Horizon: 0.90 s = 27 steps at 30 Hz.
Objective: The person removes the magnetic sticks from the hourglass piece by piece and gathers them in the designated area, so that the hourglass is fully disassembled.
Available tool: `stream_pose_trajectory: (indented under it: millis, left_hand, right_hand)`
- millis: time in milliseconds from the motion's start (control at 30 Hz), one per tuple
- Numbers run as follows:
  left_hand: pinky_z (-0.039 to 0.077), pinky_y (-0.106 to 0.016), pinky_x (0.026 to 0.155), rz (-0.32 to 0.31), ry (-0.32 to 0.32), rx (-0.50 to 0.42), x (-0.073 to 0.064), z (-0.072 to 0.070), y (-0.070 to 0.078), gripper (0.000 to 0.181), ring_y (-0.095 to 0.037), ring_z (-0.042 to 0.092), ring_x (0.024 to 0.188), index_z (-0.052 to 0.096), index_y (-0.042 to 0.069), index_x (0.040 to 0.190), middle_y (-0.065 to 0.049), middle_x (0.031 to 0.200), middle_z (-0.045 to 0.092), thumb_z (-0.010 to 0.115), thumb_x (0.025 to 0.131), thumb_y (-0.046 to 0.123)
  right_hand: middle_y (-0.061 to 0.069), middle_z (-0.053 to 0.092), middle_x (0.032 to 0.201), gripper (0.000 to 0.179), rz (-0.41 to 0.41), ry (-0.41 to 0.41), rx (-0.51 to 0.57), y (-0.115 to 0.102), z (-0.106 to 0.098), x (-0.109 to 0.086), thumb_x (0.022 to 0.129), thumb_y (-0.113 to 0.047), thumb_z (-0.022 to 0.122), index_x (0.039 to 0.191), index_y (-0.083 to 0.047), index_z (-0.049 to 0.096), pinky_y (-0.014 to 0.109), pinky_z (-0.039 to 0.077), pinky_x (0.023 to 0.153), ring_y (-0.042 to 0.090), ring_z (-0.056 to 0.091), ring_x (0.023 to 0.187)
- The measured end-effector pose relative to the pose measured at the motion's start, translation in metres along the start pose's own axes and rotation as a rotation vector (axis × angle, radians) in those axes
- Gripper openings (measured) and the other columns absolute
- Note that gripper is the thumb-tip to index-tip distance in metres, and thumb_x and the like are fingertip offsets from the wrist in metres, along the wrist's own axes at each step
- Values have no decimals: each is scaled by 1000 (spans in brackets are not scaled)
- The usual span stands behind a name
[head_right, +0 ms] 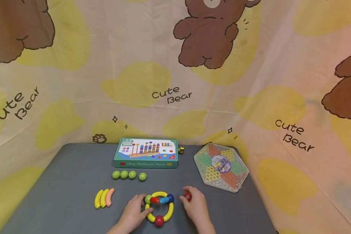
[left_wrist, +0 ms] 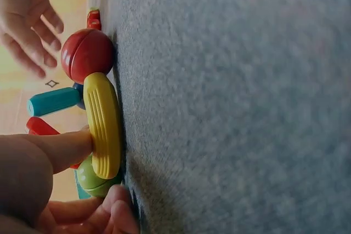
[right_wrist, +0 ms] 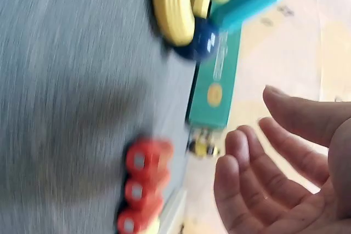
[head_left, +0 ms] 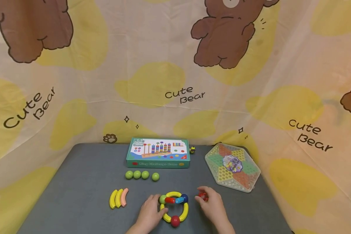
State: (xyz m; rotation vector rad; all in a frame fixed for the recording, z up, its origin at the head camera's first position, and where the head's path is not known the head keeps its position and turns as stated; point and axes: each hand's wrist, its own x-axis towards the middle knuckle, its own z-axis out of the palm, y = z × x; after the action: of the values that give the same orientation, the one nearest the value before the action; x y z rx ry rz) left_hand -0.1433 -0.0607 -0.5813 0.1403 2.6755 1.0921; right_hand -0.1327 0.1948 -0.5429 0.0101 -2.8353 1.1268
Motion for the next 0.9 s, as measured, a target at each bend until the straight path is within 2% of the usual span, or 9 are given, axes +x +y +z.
stream_pose_trajectory:
  millis: [100, 167, 267, 400, 500, 600, 767, 900]
  left_hand:
    - [49, -43, 71, 22, -25, -4, 0, -1, 0, 57, -20, 54, 80, 60, -5, 126, -5, 90, 57, 82, 85, 28]
    - [50, -44, 73, 28, -43, -8, 0, -1, 0, 63, -20, 55, 81, 57, -6, 131, -4, 91, 58, 81, 86, 31]
    - [53, -51, 80, 21, -66, -27, -1, 0, 0, 75, -26, 61, 88, 49, -7, 139, -8, 99, 61, 80, 86, 36]
    - [50, -60, 90, -2, -95, -46, -3, 2, 2, 90, -37, 62, 104, 42, -8, 145, -20, 117, 60, 80, 84, 47]
    - [48, -64, 92, -17, -137, -47, -7, 5, 5, 108, -41, 58, 109, 34, -8, 151, -26, 125, 53, 80, 79, 58]
    - [48, -63, 91, -11, -177, -46, -12, 8, 8, 124, -40, 55, 105, 23, -7, 156, -27, 124, 48, 80, 73, 65]
    - [49, -60, 87, 15, -171, -67, -14, 11, 11, 124, -35, 51, 99, 22, -7, 156, -25, 120, 45, 84, 72, 60]
    - [49, -59, 87, -2, -168, -87, -14, 11, 12, 123, -34, 52, 99, 23, -7, 156, -24, 121, 44, 86, 72, 57]
  right_hand:
    - [4, 70, 100, 36, -53, -75, 37, -9, 8, 0, 80, -10, 84, 114, -8, 71, 23, 50, 66, 10, 59, 80]
    - [6, 68, 105, 42, -67, -127, 71, -14, 14, -1, 79, -7, 85, 118, -8, 70, 23, 51, 67, 12, 59, 83]
    - [6, 66, 112, 51, -72, -171, 88, -19, 23, -1, 78, -7, 86, 125, -11, 66, 23, 50, 69, 14, 58, 88]
    - [6, 66, 114, 57, -94, -167, 101, -22, 35, 0, 77, -7, 86, 129, -11, 63, 26, 52, 70, 17, 59, 92]
    - [5, 66, 113, 53, -106, -162, 100, -22, 41, 0, 77, -8, 86, 126, -11, 65, 26, 53, 72, 17, 60, 93]
    - [2, 65, 110, 46, -106, -179, 87, -23, 45, 0, 78, -11, 86, 120, -14, 68, 26, 53, 73, 15, 59, 93]
    - [-6, 65, 104, 25, -130, -182, 74, -23, 49, -2, 81, -18, 85, 102, -23, 73, 27, 52, 75, 12, 57, 92]
    - [-8, 67, 98, 18, -132, -164, 74, -22, 52, -2, 85, -23, 82, 101, -20, 74, 24, 53, 73, 7, 59, 86]
